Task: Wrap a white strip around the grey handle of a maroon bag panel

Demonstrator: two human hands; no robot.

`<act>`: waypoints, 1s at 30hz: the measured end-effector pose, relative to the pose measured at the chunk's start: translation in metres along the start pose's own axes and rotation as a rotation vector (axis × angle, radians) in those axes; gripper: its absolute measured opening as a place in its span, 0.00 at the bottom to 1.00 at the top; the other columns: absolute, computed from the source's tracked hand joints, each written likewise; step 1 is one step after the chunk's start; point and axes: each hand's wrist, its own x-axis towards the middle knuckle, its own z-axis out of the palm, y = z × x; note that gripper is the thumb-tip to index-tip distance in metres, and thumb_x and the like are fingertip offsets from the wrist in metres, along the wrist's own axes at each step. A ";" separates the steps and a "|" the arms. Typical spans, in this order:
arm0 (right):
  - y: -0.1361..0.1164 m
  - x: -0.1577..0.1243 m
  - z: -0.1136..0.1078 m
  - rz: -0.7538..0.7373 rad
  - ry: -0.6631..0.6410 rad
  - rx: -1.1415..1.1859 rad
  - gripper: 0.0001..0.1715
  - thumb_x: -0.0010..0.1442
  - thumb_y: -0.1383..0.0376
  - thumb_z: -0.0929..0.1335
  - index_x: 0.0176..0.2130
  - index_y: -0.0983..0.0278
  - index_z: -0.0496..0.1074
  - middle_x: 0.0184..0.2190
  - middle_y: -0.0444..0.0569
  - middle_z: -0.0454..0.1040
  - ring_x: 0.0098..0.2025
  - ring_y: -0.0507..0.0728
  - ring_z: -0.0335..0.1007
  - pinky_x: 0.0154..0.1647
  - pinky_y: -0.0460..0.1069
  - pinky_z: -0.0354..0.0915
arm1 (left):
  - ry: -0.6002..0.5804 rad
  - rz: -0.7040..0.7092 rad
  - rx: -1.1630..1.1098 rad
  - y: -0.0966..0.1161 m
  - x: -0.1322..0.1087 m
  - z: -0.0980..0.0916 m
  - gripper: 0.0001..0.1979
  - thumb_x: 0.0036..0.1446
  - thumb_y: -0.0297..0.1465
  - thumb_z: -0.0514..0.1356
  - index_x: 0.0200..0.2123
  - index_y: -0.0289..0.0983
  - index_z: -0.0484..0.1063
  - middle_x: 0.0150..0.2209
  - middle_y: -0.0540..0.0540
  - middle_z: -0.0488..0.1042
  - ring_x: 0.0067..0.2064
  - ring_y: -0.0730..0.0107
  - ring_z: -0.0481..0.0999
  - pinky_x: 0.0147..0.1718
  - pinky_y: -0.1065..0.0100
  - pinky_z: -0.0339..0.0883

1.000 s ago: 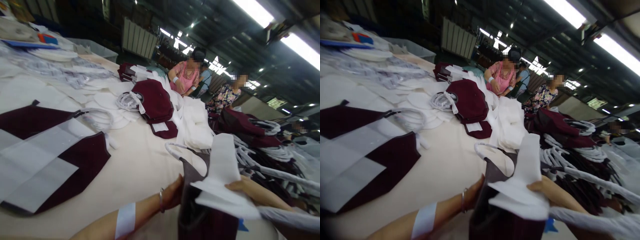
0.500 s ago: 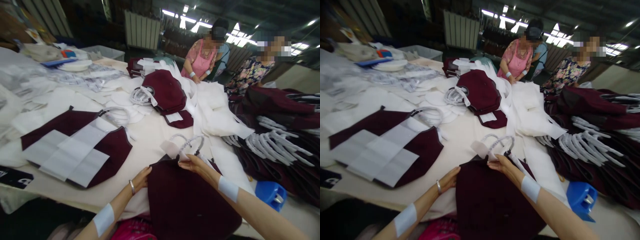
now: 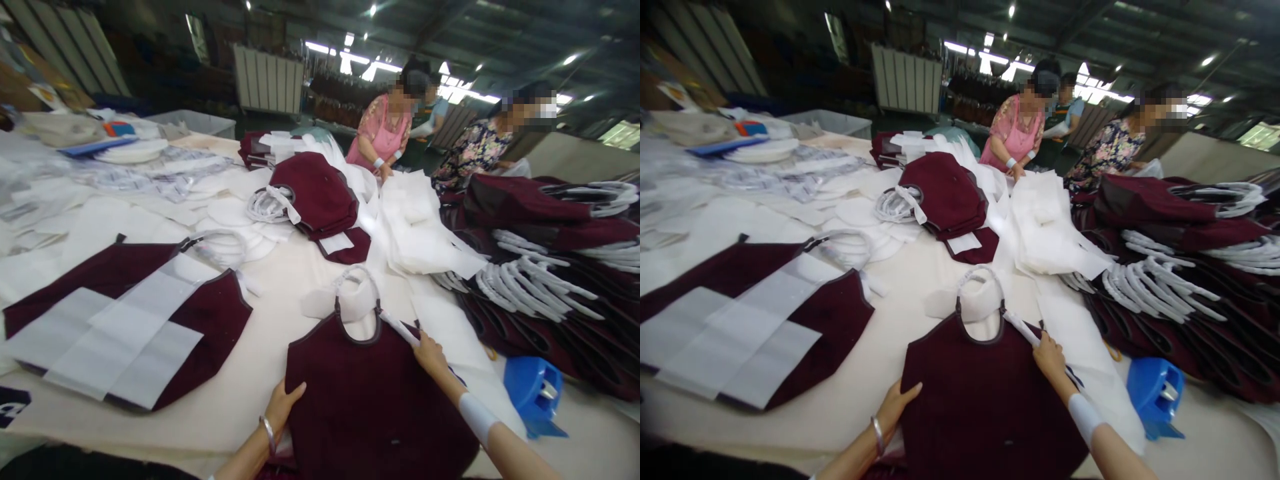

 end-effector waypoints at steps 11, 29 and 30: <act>0.021 -0.024 0.037 -0.209 -0.145 -0.162 0.25 0.58 0.65 0.65 0.55 0.64 0.66 0.54 0.61 0.68 0.54 0.67 0.70 0.56 0.60 0.61 | 0.248 0.253 0.738 0.115 0.095 -0.045 0.21 0.46 0.45 0.66 0.39 0.35 0.73 0.39 0.41 0.81 0.44 0.53 0.80 0.47 0.54 0.74; -0.008 -0.022 0.048 -0.020 -0.345 0.816 0.47 0.53 0.58 0.71 0.65 0.64 0.50 0.27 0.40 0.66 0.27 0.51 0.65 0.24 0.45 0.62 | 0.237 0.822 1.514 0.117 0.103 0.031 0.20 0.60 0.28 0.53 0.55 0.35 0.66 0.53 0.36 0.65 0.55 0.50 0.65 0.56 0.47 0.64; -0.012 -0.024 0.046 -0.006 -0.365 0.867 0.48 0.53 0.59 0.71 0.65 0.64 0.50 0.26 0.40 0.67 0.27 0.51 0.65 0.24 0.45 0.62 | 0.212 0.824 1.512 0.116 0.103 0.036 0.20 0.60 0.28 0.53 0.55 0.35 0.66 0.54 0.36 0.65 0.55 0.50 0.64 0.56 0.47 0.64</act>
